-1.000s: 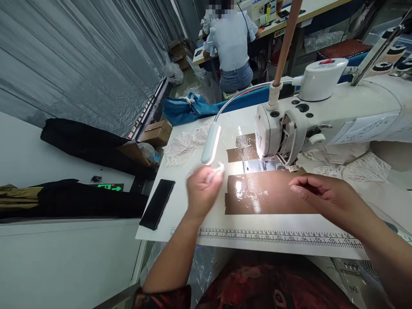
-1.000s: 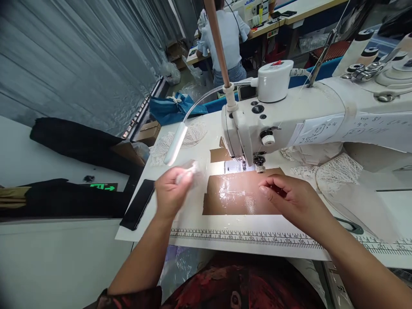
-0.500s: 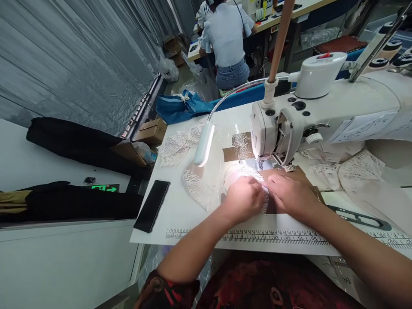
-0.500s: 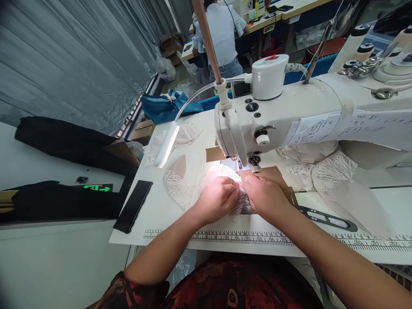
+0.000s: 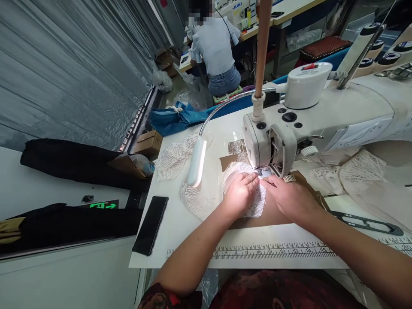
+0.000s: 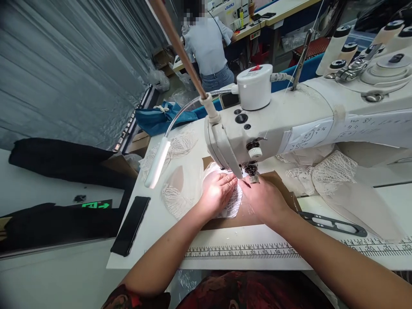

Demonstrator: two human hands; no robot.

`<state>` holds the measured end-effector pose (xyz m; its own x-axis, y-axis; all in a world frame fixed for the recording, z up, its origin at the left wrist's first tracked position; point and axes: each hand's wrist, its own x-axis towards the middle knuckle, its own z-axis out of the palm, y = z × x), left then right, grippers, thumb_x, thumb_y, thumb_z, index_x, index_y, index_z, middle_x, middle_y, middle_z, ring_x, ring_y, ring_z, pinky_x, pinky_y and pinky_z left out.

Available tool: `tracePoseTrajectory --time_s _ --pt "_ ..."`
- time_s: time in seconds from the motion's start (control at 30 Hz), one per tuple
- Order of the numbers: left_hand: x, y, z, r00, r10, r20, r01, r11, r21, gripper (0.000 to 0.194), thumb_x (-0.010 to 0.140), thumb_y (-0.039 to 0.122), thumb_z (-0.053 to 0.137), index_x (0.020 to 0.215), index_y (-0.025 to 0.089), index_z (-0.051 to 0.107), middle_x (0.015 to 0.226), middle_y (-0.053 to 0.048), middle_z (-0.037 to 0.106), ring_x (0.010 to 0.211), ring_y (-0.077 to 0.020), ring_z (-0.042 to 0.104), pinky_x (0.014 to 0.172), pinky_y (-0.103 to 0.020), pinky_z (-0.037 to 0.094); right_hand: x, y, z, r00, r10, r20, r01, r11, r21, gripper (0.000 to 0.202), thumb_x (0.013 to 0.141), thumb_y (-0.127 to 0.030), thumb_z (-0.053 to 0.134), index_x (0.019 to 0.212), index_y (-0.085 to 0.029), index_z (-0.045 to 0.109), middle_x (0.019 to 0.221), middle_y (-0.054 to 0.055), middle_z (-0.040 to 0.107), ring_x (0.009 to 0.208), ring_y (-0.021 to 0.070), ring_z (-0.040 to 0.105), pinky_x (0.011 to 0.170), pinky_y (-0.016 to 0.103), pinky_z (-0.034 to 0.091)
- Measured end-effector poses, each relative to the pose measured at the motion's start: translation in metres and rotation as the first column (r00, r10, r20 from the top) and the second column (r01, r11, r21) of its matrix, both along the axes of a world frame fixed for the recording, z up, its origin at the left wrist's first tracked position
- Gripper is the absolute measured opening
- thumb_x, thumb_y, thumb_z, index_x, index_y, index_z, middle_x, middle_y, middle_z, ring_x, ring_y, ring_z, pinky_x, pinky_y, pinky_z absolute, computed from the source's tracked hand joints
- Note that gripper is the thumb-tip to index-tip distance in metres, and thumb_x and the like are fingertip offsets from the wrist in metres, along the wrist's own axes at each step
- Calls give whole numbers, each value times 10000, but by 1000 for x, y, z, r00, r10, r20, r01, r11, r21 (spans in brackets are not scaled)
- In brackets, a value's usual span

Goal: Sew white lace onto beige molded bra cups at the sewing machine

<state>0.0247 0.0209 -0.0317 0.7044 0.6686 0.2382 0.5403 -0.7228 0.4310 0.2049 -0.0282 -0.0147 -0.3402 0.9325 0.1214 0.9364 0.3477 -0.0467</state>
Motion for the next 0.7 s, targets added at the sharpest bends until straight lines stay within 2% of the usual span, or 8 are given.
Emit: tracePoseTrajectory --time_s 0.23,0.4,0.6,0.7 --pt "-3 13 -5 998 -59 16 58 996 60 332 979 220 408 1155 105 665 1233 -175 656 1136 -280 604 951 -426 541 -2 3 -1 999 -32 8 31 999 25 495 781 -4 439 1167 -205 675 844 51 650 550 137 465 434 291 252" --pt "-7 19 -2 995 -100 14 99 994 50 348 989 221 387 1206 124 641 1246 -178 649 1078 -241 628 884 -418 549 -2 1 -3 1000 13 13 -13 999 47 507 774 20 436 1159 -195 687 887 52 671 533 125 439 433 290 267" --pt "-3 19 2 999 -30 -9 31 996 87 338 971 203 406 1177 117 660 1200 -167 674 950 -234 618 838 -418 545 -2 1 -4 1000 27 2 -27 998 60 473 781 -9 451 1124 -198 716 847 52 663 515 128 442 415 303 252" --pt "-2 18 2 1000 24 -16 -22 993 115 327 965 220 424 1171 126 660 1212 -155 669 1041 -253 597 909 -435 522 -1 0 -7 1000 13 -27 -10 996 83 512 766 4 459 1167 -204 699 885 47 674 520 122 456 420 299 265"
